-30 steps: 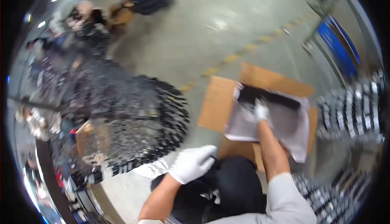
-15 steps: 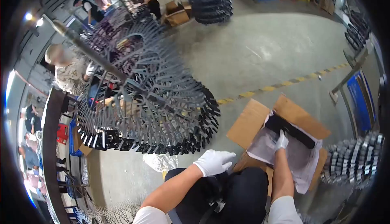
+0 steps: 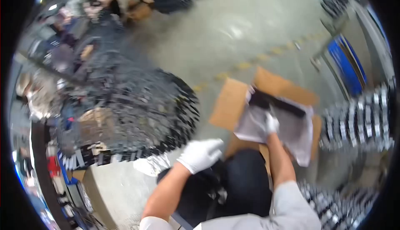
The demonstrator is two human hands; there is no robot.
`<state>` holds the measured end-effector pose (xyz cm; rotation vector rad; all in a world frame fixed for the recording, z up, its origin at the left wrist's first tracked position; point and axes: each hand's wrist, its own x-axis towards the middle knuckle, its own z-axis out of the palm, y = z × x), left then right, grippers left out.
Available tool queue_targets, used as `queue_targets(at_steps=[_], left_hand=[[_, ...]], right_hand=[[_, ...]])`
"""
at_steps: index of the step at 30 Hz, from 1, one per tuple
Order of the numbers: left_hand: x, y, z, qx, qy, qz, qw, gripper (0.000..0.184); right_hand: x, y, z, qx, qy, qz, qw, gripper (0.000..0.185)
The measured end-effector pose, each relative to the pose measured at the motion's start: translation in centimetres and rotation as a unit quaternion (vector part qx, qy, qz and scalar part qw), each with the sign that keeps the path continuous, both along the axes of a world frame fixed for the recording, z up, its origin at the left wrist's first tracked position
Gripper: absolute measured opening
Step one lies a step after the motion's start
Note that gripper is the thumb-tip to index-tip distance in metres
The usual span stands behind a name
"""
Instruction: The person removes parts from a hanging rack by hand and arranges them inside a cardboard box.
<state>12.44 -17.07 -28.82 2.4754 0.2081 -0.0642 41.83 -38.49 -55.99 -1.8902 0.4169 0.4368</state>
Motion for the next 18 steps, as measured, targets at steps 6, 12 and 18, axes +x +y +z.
queue_targets(at_steps=[6, 12, 18], left_hand=[[-1.0, 0.1, -0.8, 0.027, 0.030, 0.009, 0.999, 0.041], [-2.2, 0.5, 0.7, 0.033, -0.086, 0.049, 0.995, 0.033], [-7.6, -0.1, 7.6, 0.051, -0.152, 0.058, 0.985, 0.028]], right_hand=[[-1.9, -0.8, 4.6, 0.206, 0.079, -0.051, 0.974, 0.023], [0.8, -1.6, 4.8, 0.091, -0.194, 0.292, 0.932, 0.013], [-7.5, 5.2, 26.9, 0.385, 0.057, 0.279, 0.878, 0.024]])
